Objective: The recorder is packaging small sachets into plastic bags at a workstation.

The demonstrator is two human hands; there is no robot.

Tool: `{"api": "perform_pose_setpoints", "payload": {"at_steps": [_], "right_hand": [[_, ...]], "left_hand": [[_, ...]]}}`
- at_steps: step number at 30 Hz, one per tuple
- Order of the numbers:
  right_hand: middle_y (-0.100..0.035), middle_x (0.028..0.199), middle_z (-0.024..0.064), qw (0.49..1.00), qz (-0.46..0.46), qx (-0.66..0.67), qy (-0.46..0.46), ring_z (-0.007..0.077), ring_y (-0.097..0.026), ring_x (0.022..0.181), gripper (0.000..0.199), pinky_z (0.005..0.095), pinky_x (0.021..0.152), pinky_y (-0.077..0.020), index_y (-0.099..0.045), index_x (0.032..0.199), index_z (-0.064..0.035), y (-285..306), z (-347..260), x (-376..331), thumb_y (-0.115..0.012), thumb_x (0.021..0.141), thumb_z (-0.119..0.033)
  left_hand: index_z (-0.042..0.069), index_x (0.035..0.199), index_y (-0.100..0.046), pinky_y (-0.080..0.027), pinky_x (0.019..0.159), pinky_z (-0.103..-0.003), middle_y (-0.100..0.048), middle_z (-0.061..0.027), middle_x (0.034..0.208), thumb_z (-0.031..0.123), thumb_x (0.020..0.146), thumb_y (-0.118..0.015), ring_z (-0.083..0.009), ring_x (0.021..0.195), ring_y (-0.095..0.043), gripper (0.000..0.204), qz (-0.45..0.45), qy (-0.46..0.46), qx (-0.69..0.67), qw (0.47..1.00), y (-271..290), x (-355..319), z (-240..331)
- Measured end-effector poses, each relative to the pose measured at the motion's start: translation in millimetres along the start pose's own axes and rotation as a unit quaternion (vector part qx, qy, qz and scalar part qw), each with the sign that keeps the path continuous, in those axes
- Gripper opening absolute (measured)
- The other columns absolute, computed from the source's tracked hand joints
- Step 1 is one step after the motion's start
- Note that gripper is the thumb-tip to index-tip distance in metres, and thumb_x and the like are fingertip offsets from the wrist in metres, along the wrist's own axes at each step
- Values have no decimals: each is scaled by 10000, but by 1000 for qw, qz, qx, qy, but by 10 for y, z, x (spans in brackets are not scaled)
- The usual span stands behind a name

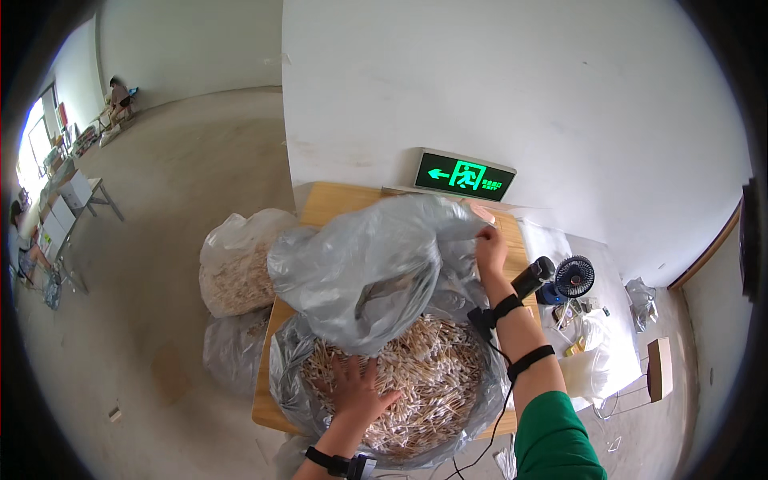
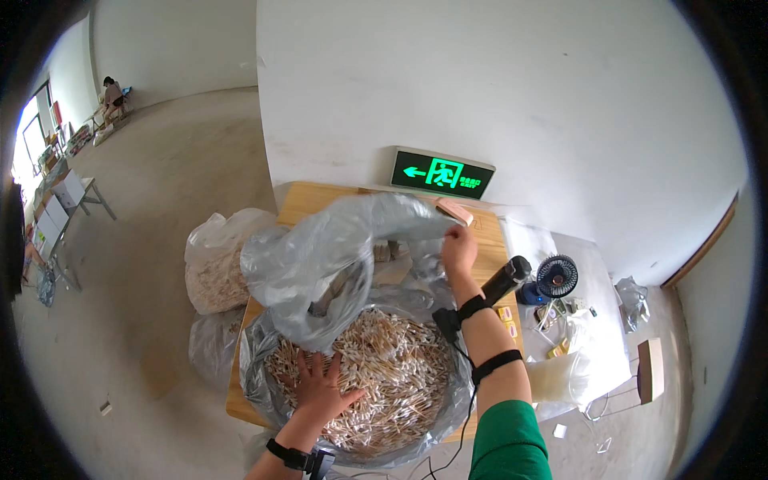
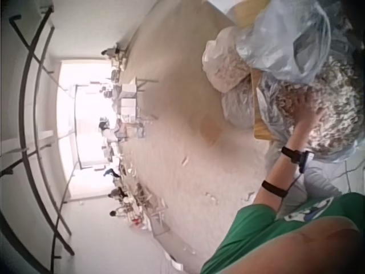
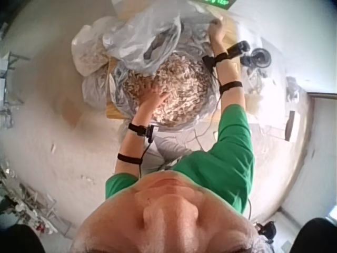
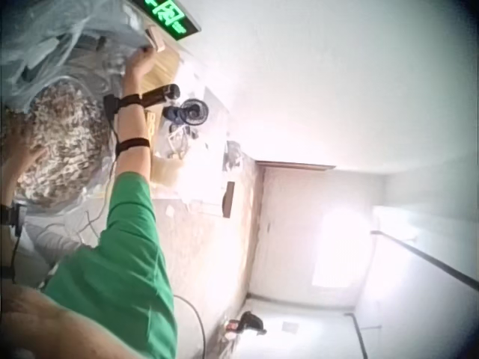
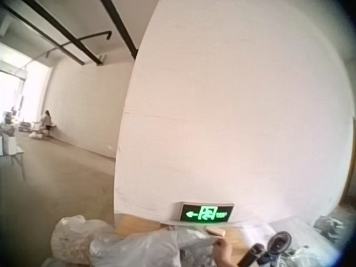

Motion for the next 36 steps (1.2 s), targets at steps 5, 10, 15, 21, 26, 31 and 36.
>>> {"api": "perform_pose_setpoints", "payload": {"at_steps": [5, 10, 15, 21, 26, 31, 36], "right_hand": [[-628, 722, 149, 946, 126, 215, -205, 298, -621, 741, 165, 369, 691, -461, -655, 802, -62, 25, 1156, 470, -503, 742, -91], [-604, 991, 165, 987, -99, -49, -117, 334, -574, 927, 346, 403, 769, -476, -587, 1068, -114, -1057, 1212, 212, -627, 725, -136], [-493, 1077, 280, 958, -258, 25, -122, 431, -496, 1061, 770, 445, 859, -459, -396, 1356, -262, -948, 2646, 959, -727, 667, -170], [-506, 1256, 229, 965, -260, 11, 24, 455, -491, 1105, 921, 465, 911, -434, -230, 1443, -277, -1813, 2227, 493, -764, 694, -325], [-317, 1399, 262, 968, -201, -107, 104, 488, -348, 1244, 791, 463, 1010, -359, -245, 1441, -268, -1782, 2283, 829, -668, 775, -324], [-223, 1432, 280, 950, -260, -168, -45, 441, -271, 1307, 711, 535, 1033, -299, -222, 1436, -376, -2117, 2274, 747, -518, 827, -160], [-335, 1446, 108, 902, -344, -259, -35, 394, -211, 1346, 893, 574, 1039, -262, -177, 1434, -434, -2227, 2075, 718, -631, 729, -127]], "left_hand": [[175, 1463, -207, -122, 999, -709, -150, -162, 1509, 771, 732, -452, -439, 1366, -105, 974, -55, 1, -6, 998, -154, 65, 32], [117, 1426, -274, -210, 1069, -525, -219, -178, 1468, 686, 726, -561, -375, 1337, -218, 946, 77, -53, -36, 995, -159, -20, -182], [69, 1344, -359, -269, 1022, -535, -311, -215, 1352, 599, 688, -671, -410, 1262, -290, 899, 91, -115, -90, 985, 154, 40, 308], [108, 1369, -305, -223, 982, -651, -338, -177, 1365, 527, 765, -601, -393, 1284, -291, 793, 102, -89, -154, 979, 38, 79, 17], [145, 1393, -292, -154, 978, -731, -323, -114, 1429, 560, 843, -472, -360, 1340, -242, 712, 57, -82, -185, 978, -1, 77, 98], [153, 1393, -301, -136, 989, -728, -319, -115, 1440, 552, 870, -419, -342, 1351, -234, 669, -5, -43, -25, 999, -130, 18, 39], [181, 1405, -291, -94, 983, -744, -294, -103, 1464, 561, 889, -364, -343, 1360, -222, 645, -10, -26, 40, 999, -479, 9, -138]]}}
Point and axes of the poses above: each hand's wrist, its own x-axis towards the middle knuckle, its own y-axis out of the back of the hand, z = x × y, the point moved 9 cm from there along x, towards the middle knuckle
